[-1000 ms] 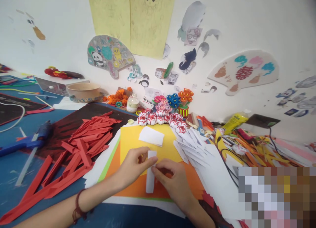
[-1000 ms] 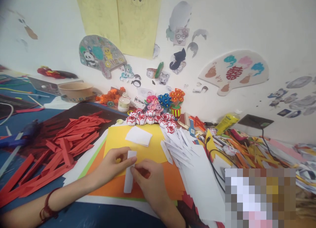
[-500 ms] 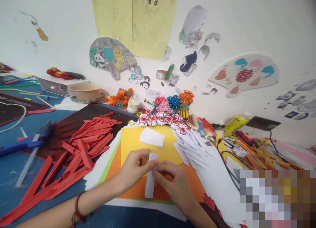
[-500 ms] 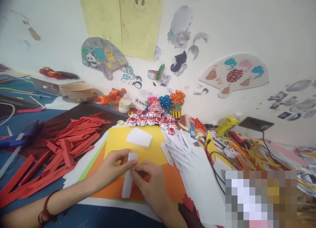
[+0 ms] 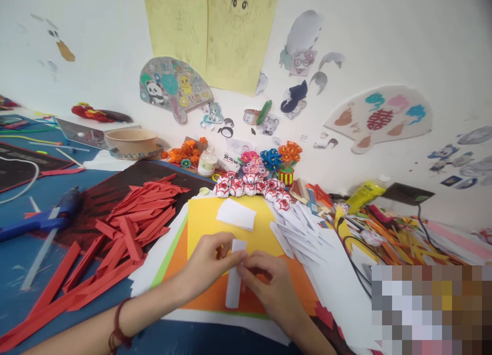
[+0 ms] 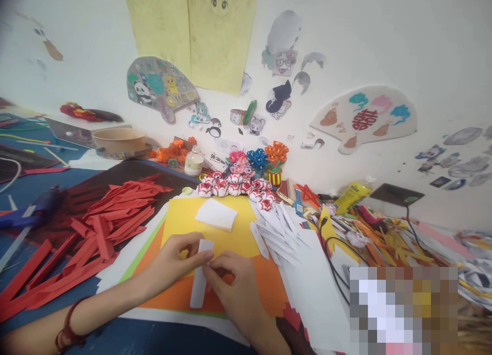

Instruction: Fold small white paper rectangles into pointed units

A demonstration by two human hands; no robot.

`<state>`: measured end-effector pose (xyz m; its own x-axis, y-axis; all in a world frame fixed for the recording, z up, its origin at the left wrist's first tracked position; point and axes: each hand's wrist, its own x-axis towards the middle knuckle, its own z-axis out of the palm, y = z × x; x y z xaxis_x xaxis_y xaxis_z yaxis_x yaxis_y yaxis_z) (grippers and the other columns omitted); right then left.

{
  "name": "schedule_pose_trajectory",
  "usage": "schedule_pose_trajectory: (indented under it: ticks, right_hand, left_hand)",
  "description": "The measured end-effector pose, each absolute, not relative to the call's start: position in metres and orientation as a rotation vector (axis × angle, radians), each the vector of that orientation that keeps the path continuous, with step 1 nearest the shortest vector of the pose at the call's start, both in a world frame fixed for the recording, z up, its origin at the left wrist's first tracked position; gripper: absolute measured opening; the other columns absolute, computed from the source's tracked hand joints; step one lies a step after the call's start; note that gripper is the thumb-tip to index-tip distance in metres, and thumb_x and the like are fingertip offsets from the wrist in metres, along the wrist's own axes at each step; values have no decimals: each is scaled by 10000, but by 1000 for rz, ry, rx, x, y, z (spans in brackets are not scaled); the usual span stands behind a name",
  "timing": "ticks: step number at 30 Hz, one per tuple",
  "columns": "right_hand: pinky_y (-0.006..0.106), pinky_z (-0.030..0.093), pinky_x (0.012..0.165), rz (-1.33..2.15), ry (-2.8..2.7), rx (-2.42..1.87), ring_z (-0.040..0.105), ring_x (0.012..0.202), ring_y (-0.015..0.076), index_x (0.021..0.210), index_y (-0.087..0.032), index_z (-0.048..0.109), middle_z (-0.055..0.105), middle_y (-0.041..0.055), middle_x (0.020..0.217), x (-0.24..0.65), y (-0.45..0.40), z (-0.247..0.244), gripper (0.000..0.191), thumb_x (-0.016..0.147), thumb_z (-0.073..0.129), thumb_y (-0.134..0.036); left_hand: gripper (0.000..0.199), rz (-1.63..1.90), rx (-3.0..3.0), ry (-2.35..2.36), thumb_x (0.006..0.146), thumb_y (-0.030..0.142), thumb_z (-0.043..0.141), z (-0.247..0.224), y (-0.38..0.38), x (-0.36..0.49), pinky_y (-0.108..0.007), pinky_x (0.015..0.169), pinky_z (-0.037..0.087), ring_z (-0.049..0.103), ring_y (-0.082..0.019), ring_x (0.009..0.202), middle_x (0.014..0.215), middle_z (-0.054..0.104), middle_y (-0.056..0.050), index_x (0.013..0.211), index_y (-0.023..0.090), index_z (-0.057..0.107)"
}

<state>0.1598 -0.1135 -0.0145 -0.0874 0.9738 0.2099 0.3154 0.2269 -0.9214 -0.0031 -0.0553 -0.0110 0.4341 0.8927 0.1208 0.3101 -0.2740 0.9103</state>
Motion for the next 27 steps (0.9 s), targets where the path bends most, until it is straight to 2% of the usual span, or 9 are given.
schedule_pose_trajectory:
  ticks: [5, 9, 16, 20, 27]
  right_hand:
    - [248, 467, 579, 920, -1564, -1226, 585, 564, 135, 643, -217, 684, 599, -14, 594, 162, -115, -12, 267, 863, 641, -360]
    - [248, 464, 559, 970, -1547, -1203, 581, 535, 130, 646, -227, 684, 586, -22, 580, 164, -114, -13, 274, 865, 642, -386]
    - [233, 435, 492, 1112, -1457, -1159, 551, 469, 110, 657, -213, 687, 578, -25, 597, 163, -112, -16, 276, 823, 679, -434]
    - [228, 425, 475, 1151, -1416, -1168, 551, 458, 111, 679, -209, 710, 592, -22, 588, 164, -111, -16, 273, 799, 699, -454]
    - [229, 418, 486, 1176, -1387, -1155, 543, 469, 112, 688, -226, 722, 599, -29, 572, 168, -109, -14, 223, 807, 703, -414]
  left_hand:
    - [405, 846, 1722, 979, 873, 500, 530, -1, -56, -7, -235, 558, 299, 400, -119, 601, 602, 463, 28, 654, 160, 546]
    - [440, 860, 1698, 997, 876, 501, 528, 1, -55, -10, -234, 551, 294, 387, -115, 592, 585, 452, 26, 600, 158, 507]
    - [435, 832, 1746, 931, 918, 458, 487, -3, -49, -11, -224, 578, 325, 434, -112, 597, 594, 489, 27, 610, 155, 541]
    - [437, 790, 1730, 943, 916, 462, 494, -6, -52, -11, -218, 518, 292, 404, -99, 524, 542, 464, 41, 606, 159, 551]
    - [470, 804, 1759, 956, 936, 470, 466, -15, -56, -7, -211, 508, 286, 401, -91, 530, 551, 483, 37, 594, 155, 531]
